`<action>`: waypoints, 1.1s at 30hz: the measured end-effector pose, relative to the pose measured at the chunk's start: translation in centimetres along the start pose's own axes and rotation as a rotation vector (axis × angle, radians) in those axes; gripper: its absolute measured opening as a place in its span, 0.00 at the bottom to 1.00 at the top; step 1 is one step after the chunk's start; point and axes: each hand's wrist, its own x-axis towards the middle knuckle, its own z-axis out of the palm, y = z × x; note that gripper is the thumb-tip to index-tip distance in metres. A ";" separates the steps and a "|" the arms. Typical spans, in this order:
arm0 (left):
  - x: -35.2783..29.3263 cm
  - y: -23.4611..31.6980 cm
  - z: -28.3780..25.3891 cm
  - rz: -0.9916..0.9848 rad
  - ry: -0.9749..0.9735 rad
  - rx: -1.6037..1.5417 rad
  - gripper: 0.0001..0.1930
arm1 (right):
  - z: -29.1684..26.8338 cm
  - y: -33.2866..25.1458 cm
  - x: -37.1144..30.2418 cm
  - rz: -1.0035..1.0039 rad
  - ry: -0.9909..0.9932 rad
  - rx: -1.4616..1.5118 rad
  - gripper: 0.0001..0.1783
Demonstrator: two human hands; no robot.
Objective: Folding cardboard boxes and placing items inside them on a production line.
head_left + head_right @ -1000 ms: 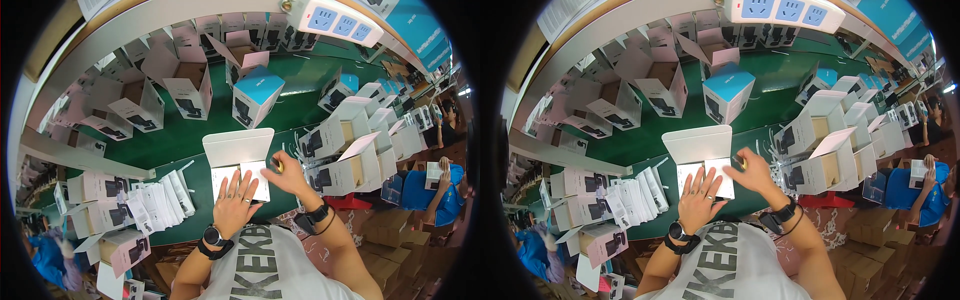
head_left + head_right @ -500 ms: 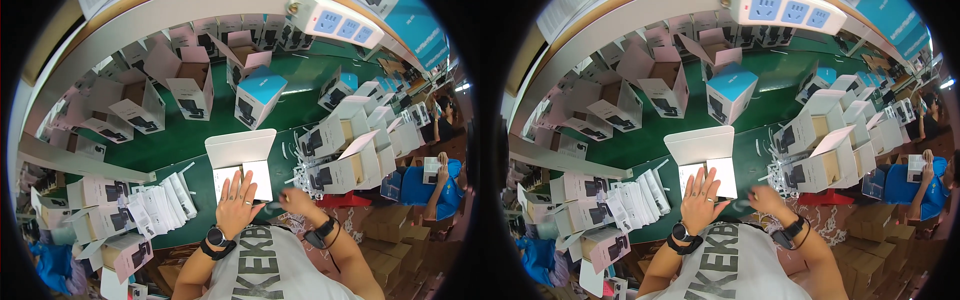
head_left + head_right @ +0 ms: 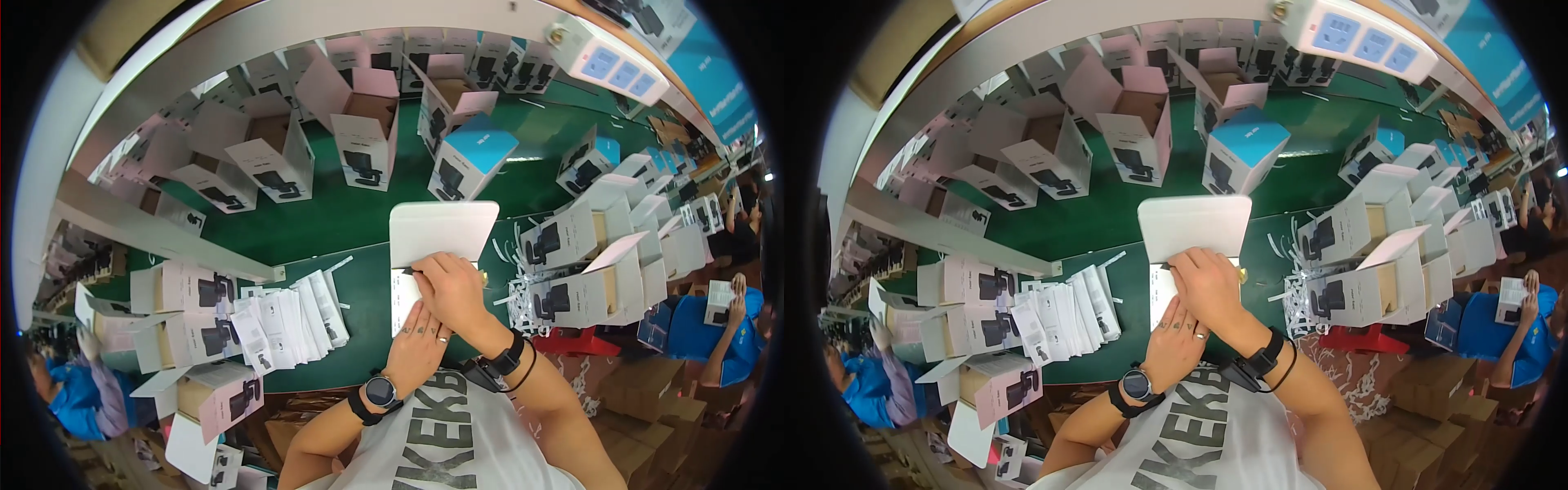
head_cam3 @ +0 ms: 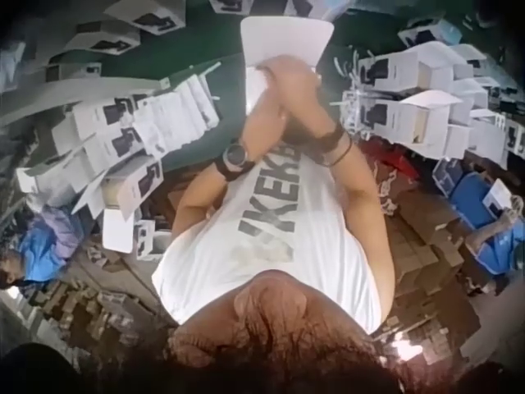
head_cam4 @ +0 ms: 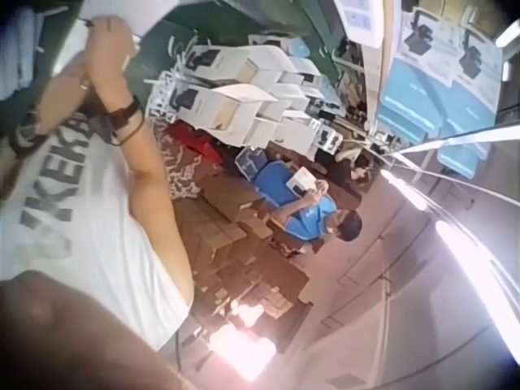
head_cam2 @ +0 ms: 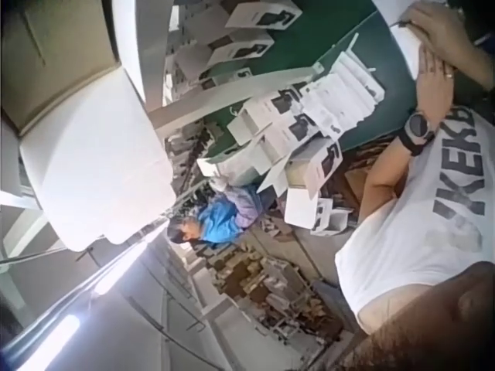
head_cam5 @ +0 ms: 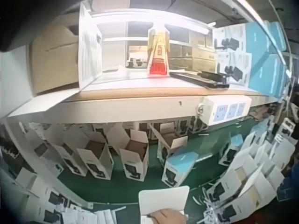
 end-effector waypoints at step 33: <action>-1.8 -7.4 -4.7 0.142 -0.145 -0.416 0.36 | -7.2 0.8 0.3 0.940 -0.032 1.040 0.21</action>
